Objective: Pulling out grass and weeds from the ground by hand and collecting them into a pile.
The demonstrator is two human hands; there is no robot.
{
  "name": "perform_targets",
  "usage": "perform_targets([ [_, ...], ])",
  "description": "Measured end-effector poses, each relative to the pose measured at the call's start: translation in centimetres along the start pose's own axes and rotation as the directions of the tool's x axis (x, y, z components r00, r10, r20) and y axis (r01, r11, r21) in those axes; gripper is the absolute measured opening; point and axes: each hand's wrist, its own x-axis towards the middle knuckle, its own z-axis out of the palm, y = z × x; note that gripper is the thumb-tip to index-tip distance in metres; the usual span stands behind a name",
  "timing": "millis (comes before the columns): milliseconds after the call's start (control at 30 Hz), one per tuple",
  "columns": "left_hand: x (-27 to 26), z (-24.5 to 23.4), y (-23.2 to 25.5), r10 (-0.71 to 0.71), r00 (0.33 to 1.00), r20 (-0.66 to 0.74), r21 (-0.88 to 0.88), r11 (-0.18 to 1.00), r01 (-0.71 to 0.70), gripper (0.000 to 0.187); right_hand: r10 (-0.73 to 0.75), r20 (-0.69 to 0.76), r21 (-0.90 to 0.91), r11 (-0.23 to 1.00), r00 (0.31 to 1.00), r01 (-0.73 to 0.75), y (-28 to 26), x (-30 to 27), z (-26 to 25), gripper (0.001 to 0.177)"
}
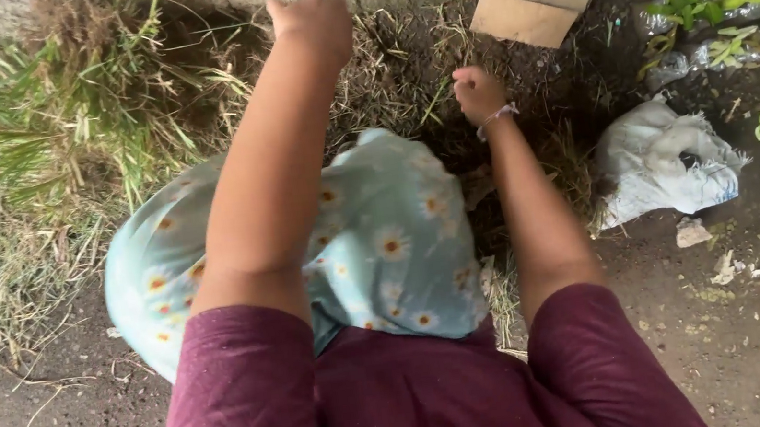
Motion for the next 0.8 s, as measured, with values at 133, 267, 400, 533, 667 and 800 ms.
perform_targets([
  [133, 1.2, 2.8, 0.3, -0.033, 0.997, 0.068, -0.161, 0.986, 0.044, 0.035, -0.057, 0.024, -0.070, 0.996, 0.998, 0.058, 5.4, 2.3, 2.3, 0.043],
  [267, 2.3, 6.5, -0.5, -0.067, 0.985, 0.160, -0.243, 0.964, 0.105, 0.041, -0.013, 0.090, -0.186, 0.982, 0.996, 0.030, 7.8, 3.5, 4.5, 0.041],
  [400, 1.7, 7.8, -1.7, -0.081, 0.975, 0.205, -0.431, 0.887, 0.164, 0.045, -0.105, 0.156, -0.342, 0.927, 0.982, 0.154, 7.9, 4.2, 7.1, 0.028],
  [533, 3.2, 10.1, -2.8, -0.049, 0.971, 0.233, -0.537, 0.826, 0.171, 0.053, -0.070, 0.197, -0.338, 0.932, 0.978, 0.134, 5.8, 3.9, 9.6, 0.046],
  [667, 6.9, 14.7, -5.3, -0.016, 0.989, 0.145, -0.579, 0.809, 0.098, 0.056, -0.187, 0.183, -0.371, 0.896, 0.965, 0.244, 2.7, 4.4, 12.1, 0.046],
  [800, 7.8, 16.2, -7.7, -0.009, 0.986, 0.169, -0.592, 0.798, 0.109, 0.053, -0.256, 0.231, -0.447, 0.829, 0.939, 0.336, -2.0, 4.7, 13.4, 0.049],
])
